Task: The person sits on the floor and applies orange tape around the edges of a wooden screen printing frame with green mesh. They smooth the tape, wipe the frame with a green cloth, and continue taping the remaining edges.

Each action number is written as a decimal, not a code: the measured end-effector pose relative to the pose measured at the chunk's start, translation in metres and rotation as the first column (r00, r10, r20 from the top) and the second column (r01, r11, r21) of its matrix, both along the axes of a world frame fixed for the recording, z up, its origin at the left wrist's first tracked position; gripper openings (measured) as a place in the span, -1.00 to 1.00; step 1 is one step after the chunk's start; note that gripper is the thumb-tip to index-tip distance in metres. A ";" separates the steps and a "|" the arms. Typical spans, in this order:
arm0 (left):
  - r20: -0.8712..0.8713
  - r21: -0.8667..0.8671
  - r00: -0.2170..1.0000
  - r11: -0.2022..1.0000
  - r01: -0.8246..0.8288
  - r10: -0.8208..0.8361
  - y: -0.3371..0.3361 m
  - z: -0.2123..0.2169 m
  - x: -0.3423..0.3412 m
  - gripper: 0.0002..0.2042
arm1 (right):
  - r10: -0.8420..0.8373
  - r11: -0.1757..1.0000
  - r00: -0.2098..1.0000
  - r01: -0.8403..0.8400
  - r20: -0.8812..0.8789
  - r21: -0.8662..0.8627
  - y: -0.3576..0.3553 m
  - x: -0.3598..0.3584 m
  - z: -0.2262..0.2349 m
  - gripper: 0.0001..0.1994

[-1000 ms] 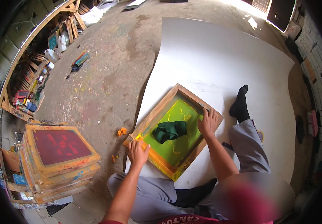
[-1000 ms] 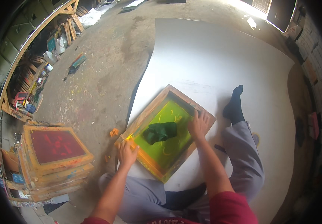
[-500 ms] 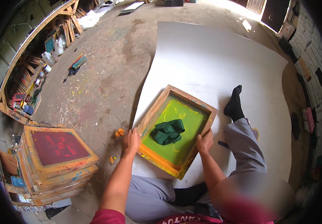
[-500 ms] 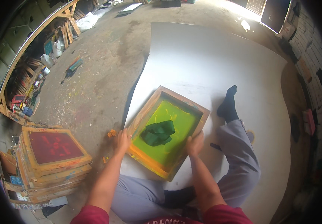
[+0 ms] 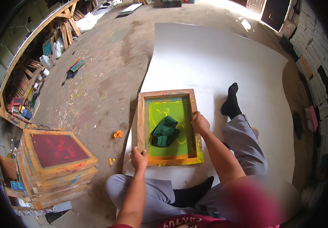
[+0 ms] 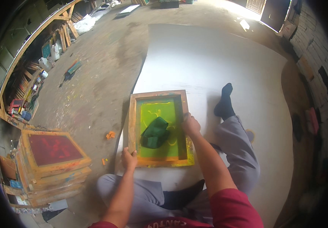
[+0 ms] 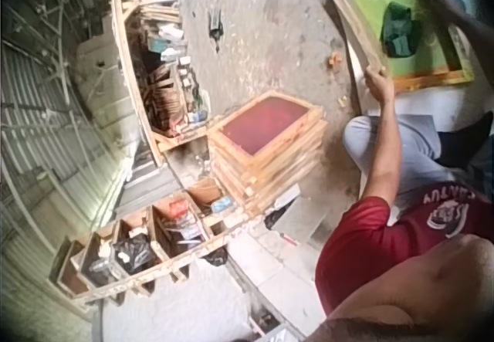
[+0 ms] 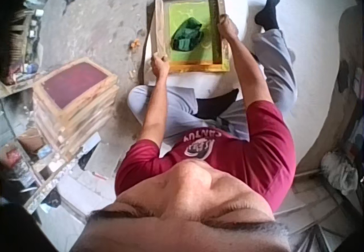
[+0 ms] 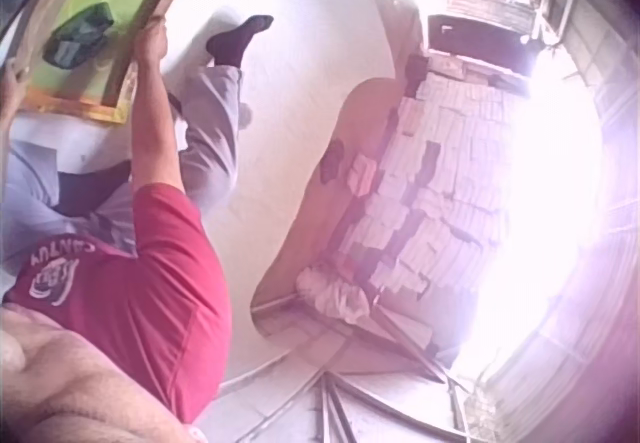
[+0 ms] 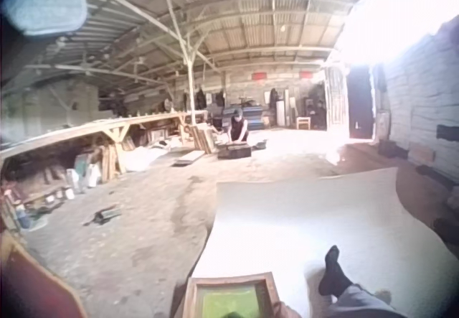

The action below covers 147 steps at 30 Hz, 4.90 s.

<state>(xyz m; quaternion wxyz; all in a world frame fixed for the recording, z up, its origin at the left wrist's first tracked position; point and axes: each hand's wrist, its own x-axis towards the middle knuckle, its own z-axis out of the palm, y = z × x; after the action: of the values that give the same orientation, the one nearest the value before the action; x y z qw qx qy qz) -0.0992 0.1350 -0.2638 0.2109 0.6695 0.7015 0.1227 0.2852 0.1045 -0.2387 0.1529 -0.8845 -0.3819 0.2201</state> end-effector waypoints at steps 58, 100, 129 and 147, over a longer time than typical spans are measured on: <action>0.301 0.148 0.777 0.832 0.535 -0.553 -0.023 0.093 0.230 -0.71 | -0.111 0.981 0.957 0.062 0.268 0.184 -0.284 0.116 0.024 -0.84; 0.990 -0.024 0.112 0.696 0.718 -0.082 0.004 0.152 0.130 -0.87 | 0.678 0.625 0.733 -0.539 -0.049 0.565 -0.178 -0.034 0.222 -0.75; 0.910 -0.192 0.412 0.922 0.337 0.039 -0.011 0.102 0.073 -0.84 | 0.493 0.795 0.430 0.133 -0.757 0.593 -0.110 -0.086 0.094 -0.75; 0.766 -0.004 0.624 0.970 0.245 -0.154 -0.017 0.113 0.018 -0.82 | 0.664 -0.119 -0.265 -0.961 0.699 -0.251 -0.109 0.000 -0.023 -0.72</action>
<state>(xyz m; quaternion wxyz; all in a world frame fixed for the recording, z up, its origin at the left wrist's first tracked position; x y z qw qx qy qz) -0.0814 0.1184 -0.1504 0.5336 0.6173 0.4750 0.3296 0.2849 -0.0041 -0.2615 -0.0131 -0.2709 -0.9503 -0.1530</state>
